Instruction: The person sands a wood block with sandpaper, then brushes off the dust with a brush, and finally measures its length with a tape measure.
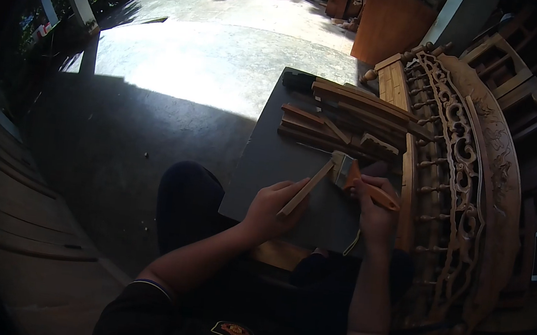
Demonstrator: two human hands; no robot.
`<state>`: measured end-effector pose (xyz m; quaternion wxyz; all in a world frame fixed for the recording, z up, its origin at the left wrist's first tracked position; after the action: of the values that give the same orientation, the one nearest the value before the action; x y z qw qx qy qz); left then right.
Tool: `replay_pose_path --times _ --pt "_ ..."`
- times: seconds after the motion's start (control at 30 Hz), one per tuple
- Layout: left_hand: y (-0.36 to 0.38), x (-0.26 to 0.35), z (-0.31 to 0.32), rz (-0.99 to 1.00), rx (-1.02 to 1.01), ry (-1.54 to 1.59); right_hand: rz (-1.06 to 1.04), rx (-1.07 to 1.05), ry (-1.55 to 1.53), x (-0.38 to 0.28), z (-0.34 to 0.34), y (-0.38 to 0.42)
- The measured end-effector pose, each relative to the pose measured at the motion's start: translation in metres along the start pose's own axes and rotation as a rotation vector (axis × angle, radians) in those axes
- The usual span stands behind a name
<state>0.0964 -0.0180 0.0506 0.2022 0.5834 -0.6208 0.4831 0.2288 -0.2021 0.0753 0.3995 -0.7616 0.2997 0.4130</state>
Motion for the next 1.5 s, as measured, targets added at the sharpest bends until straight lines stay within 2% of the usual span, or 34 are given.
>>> replay_pose_path --times 0.1,0.2,0.23,0.33,0.37,0.47,0.57,0.67,0.8,0.83,0.93,0.97,1.07,1.2,1.33,1.47,1.5 --pt "0.0 -0.005 -0.001 0.018 -0.022 -0.005 0.267 -0.19 -0.501 -0.004 0.011 0.009" --pt "0.001 -0.002 -0.002 0.008 -0.007 0.023 0.274 -0.055 -0.488 -0.003 0.005 0.006" --pt "0.0 0.0 -0.002 0.001 0.007 0.036 0.181 0.026 -0.337 0.005 0.001 0.003" --pt "0.002 0.001 0.001 0.041 0.003 -0.009 0.159 0.021 -0.214 0.003 0.002 0.004" --pt "0.001 -0.001 0.001 0.032 -0.017 -0.014 0.253 -0.101 -0.33 0.004 0.005 0.006" --pt "0.002 -0.004 -0.001 -0.001 -0.041 -0.014 0.36 -0.17 -0.524 0.0 0.009 0.011" --pt "0.0 0.004 -0.003 -0.006 -0.001 0.003 0.303 0.166 -0.419 0.02 -0.007 0.008" --pt "0.0 0.002 -0.001 0.012 0.01 -0.001 0.323 0.206 -0.761 0.016 -0.002 0.007" --pt "0.001 -0.001 -0.001 0.029 0.017 -0.031 0.426 -0.21 -0.626 0.018 0.011 0.013" --pt "0.001 -0.001 -0.001 0.038 0.019 -0.038 0.459 -0.241 -0.643 0.017 0.01 0.014" --pt "0.0 0.002 -0.001 0.012 0.008 -0.014 0.467 -0.018 -0.849 0.032 0.0 0.012" --pt "0.001 0.003 -0.001 0.004 0.003 -0.005 0.423 0.081 -0.777 0.034 -0.002 0.011" --pt "0.001 0.0 0.0 0.013 -0.014 0.008 0.387 -0.009 -0.661 0.011 0.007 0.009" --pt "0.003 0.004 -0.002 0.054 -0.034 0.046 0.316 -0.468 -0.734 -0.003 0.019 0.019" --pt "0.001 0.0 -0.003 0.016 -0.003 -0.002 0.216 -0.052 -0.266 0.009 -0.008 0.007" --pt "0.0 -0.001 -0.002 -0.031 -0.005 0.01 0.283 -0.057 -0.344 -0.001 -0.001 0.01" --pt "0.002 -0.004 -0.001 -0.029 -0.033 0.002 0.267 -0.135 -0.468 0.002 0.002 0.013"
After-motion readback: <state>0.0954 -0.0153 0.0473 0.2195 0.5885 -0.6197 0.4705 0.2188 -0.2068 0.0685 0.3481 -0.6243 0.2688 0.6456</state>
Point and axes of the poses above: each hand's wrist, its own y-axis away from the middle knuckle, its own z-axis out of the palm, x = y × z, the point moved 7 cm from there along -y, towards the middle knuckle, and after that the axes turned 11 degrees about -x, right-handed, at the moved point
